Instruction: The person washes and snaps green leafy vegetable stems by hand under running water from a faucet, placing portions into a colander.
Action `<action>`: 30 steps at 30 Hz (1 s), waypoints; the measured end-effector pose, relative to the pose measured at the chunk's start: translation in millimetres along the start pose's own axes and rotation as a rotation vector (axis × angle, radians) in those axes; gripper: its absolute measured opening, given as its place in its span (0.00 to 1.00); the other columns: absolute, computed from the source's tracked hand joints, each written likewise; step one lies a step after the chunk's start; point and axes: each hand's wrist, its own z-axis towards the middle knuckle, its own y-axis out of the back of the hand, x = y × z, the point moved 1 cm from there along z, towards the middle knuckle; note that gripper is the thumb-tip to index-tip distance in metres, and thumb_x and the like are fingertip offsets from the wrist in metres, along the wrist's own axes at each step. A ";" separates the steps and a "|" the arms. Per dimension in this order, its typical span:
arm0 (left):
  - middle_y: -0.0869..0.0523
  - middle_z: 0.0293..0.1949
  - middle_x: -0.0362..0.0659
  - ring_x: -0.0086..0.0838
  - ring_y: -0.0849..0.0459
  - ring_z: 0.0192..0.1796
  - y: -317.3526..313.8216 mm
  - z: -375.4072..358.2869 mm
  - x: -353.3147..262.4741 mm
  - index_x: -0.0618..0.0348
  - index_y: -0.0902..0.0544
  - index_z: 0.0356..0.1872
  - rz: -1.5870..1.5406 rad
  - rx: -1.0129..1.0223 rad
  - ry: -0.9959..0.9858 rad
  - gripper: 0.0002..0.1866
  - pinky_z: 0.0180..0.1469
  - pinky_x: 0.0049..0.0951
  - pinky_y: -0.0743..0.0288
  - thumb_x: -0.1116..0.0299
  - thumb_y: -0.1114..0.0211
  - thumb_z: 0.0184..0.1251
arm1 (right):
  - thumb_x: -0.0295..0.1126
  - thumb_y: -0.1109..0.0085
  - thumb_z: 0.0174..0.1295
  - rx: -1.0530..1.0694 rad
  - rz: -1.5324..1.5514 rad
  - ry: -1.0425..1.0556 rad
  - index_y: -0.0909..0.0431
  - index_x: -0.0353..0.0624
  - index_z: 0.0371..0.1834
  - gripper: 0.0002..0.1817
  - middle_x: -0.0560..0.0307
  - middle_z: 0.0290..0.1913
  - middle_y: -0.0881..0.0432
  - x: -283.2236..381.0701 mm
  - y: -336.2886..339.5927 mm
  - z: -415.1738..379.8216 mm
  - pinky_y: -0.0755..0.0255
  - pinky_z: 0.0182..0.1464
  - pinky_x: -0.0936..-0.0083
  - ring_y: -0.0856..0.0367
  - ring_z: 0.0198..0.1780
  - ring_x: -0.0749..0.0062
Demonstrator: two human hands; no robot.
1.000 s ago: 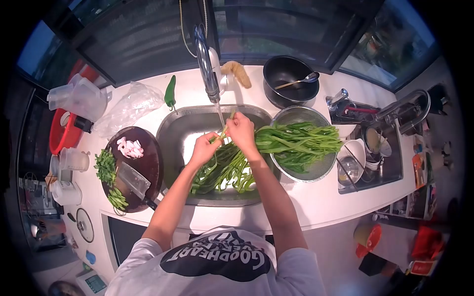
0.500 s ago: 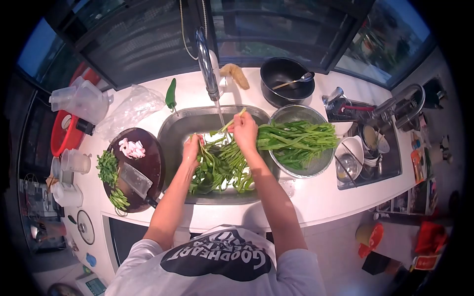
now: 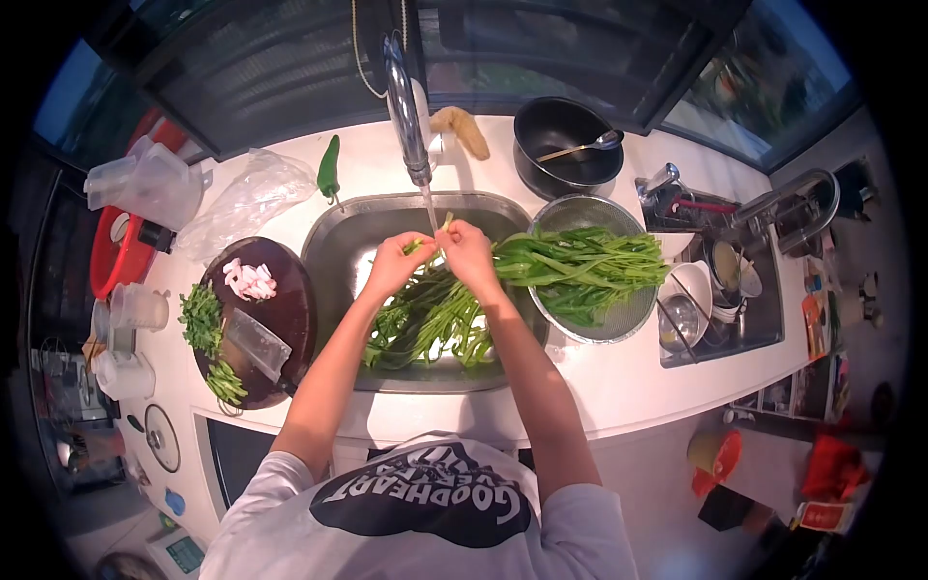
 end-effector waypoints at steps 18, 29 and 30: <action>0.20 0.28 0.33 0.14 0.27 0.30 -16.2 13.2 51.4 0.60 0.18 0.40 -0.120 -0.015 0.125 0.08 0.34 0.18 0.33 0.68 0.39 0.64 | 0.35 0.44 0.58 -0.058 -0.579 -0.188 0.24 0.33 0.28 0.13 0.45 0.22 0.20 -275.1 -32.7 0.0 0.26 0.23 0.69 0.20 0.20 0.62; 0.18 0.26 0.35 0.17 0.25 0.29 -3.0 -1.1 56.5 0.60 0.17 0.38 -0.153 -0.087 0.192 0.09 0.36 0.21 0.30 0.67 0.37 0.62 | 0.30 0.42 0.53 -0.132 -0.418 -0.366 0.24 0.39 0.38 0.11 0.56 0.29 0.19 -208.9 -56.2 3.0 0.30 0.26 0.74 0.20 0.29 0.72; 0.18 0.26 0.36 0.17 0.25 0.29 -3.2 -1.4 60.6 0.60 0.17 0.39 -0.149 -0.100 0.171 0.09 0.36 0.21 0.30 0.67 0.37 0.62 | 0.25 0.43 0.55 -0.270 -0.077 -0.398 0.27 0.35 0.42 0.11 0.56 0.28 0.20 -193.9 -56.2 0.3 0.33 0.23 0.79 0.21 0.27 0.75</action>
